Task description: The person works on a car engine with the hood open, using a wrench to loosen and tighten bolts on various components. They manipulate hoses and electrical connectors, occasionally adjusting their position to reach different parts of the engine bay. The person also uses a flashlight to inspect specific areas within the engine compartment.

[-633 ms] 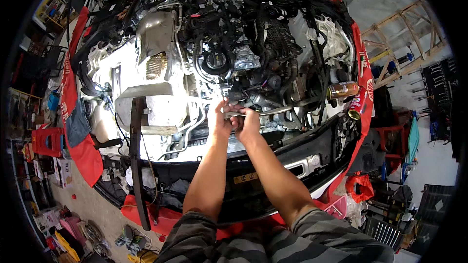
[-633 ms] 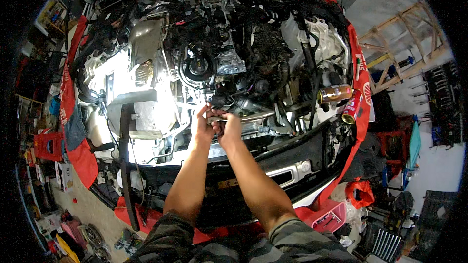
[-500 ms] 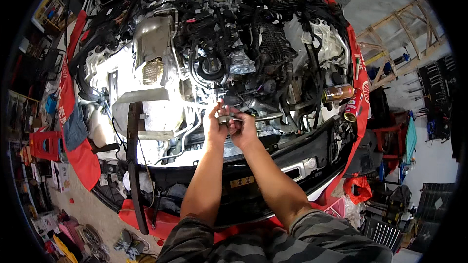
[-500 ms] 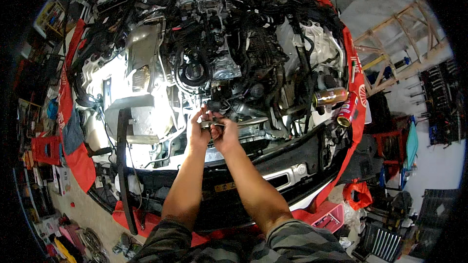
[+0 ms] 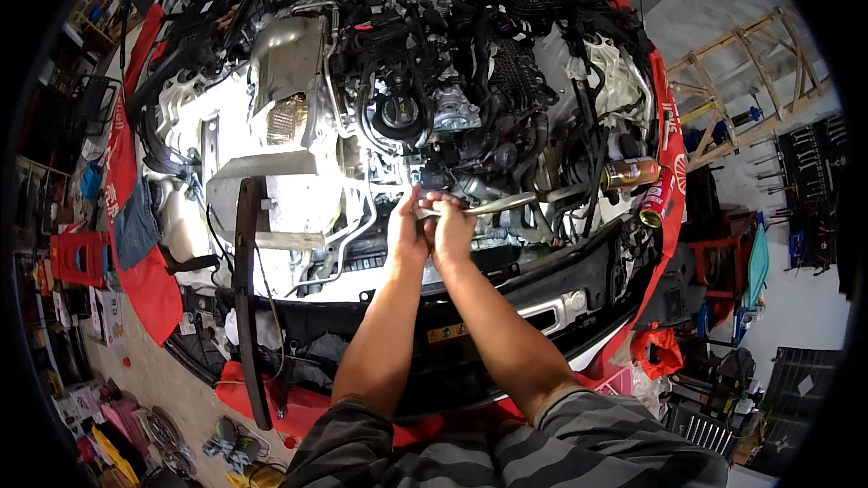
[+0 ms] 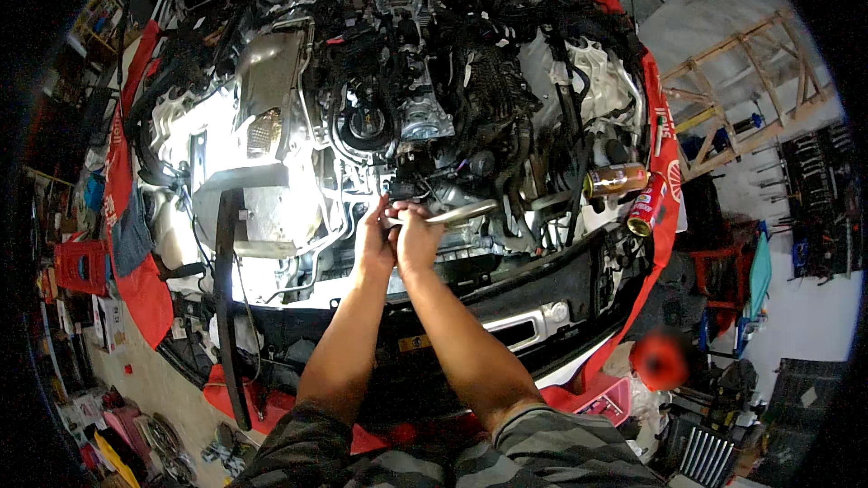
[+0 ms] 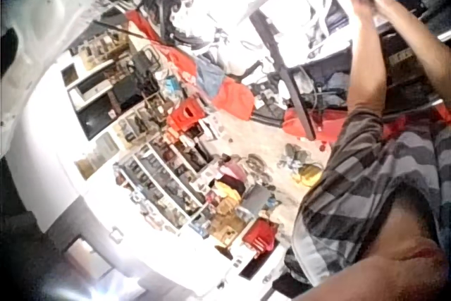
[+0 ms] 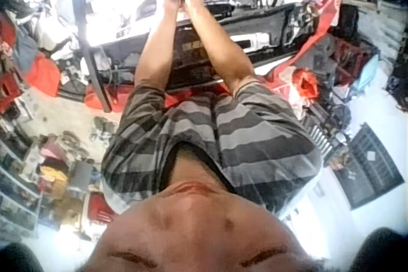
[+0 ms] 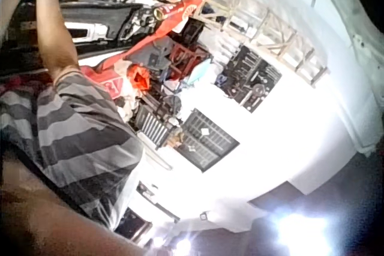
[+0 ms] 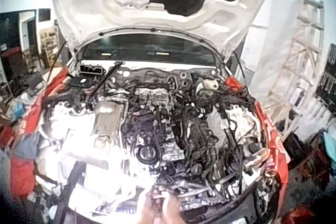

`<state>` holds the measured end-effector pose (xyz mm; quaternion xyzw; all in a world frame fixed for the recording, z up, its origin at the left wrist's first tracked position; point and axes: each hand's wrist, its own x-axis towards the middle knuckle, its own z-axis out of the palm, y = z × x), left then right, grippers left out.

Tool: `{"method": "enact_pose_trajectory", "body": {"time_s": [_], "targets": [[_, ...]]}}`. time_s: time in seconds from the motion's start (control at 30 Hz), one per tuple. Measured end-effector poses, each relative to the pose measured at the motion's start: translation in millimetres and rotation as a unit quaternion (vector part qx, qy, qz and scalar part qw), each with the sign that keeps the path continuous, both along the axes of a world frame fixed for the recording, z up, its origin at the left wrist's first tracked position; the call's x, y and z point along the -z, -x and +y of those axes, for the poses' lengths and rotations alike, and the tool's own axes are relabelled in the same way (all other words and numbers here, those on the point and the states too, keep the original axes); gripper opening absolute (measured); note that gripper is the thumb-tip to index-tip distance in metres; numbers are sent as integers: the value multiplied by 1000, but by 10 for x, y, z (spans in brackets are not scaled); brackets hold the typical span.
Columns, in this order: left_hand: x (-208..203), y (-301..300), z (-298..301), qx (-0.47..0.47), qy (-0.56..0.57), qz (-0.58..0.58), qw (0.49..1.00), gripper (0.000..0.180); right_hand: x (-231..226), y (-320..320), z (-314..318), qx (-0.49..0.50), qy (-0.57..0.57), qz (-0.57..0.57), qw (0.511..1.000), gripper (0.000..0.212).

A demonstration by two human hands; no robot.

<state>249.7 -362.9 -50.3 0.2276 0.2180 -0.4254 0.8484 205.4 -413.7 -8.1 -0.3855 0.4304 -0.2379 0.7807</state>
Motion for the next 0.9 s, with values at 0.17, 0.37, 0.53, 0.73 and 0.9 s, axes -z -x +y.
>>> {"method": "enact_pose_trajectory", "body": {"time_s": [0.17, 0.37, 0.53, 0.73, 0.9], "targets": [[-143, 29, 19, -12, -7, -7, 1000, 20, 84, 88, -142, -34, -194, -73, 978, 17], [-109, 23, -82, -48, -56, 21, 997, 23, -12, 119, -93, -18, -82, -21, 996, 20], [387, -106, 109, -59, 288, 94, 951, 28, -389, 159, 179, -270, 651, 55, 707, 20], [62, -53, -113, -72, 66, 92, 991, 16, -255, 277, -145, -151, 267, -15, 951, 11], [-28, -89, -86, -106, -63, 20, 992, 15, -153, 343, -349, -39, -116, 71, 990, 22]]}}
